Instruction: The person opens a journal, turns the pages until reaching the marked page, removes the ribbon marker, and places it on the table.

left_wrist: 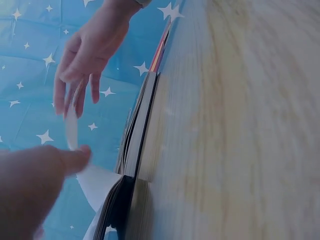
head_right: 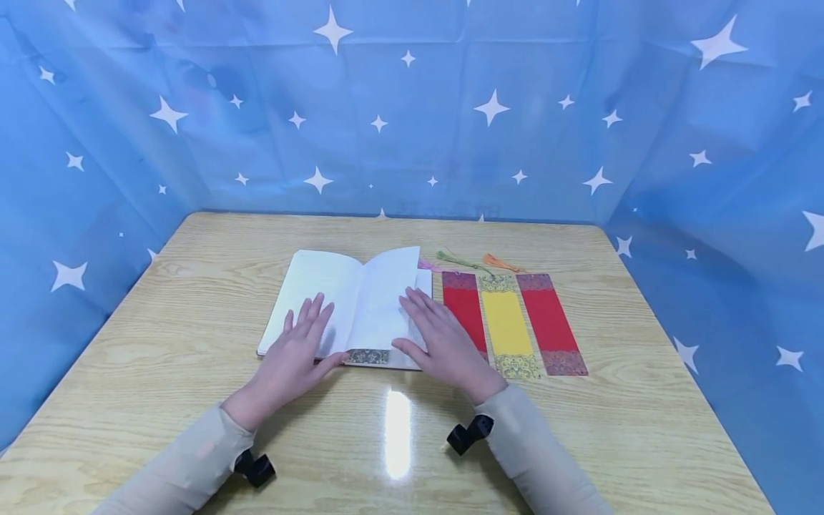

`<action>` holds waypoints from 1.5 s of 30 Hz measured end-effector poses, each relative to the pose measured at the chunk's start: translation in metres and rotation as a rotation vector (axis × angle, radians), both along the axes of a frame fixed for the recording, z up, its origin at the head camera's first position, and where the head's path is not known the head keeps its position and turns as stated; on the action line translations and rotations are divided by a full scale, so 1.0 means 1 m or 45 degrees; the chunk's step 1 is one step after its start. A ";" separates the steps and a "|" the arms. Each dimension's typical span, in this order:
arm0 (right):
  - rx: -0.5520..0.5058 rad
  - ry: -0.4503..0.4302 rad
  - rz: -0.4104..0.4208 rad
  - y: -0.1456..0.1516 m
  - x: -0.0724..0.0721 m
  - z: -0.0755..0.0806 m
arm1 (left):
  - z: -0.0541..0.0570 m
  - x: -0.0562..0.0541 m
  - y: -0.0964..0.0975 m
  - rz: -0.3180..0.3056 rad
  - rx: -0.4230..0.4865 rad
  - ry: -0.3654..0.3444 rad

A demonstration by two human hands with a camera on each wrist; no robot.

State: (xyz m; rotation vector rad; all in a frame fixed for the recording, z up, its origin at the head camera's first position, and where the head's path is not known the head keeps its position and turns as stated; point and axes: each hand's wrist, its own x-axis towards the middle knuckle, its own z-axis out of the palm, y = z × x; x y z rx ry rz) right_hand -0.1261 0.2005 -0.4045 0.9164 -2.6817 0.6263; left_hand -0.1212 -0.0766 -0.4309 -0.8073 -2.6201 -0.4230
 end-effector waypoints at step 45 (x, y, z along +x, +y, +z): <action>-0.051 -0.405 -0.312 -0.022 -0.022 -0.006 | -0.002 -0.005 -0.024 0.070 -0.173 0.181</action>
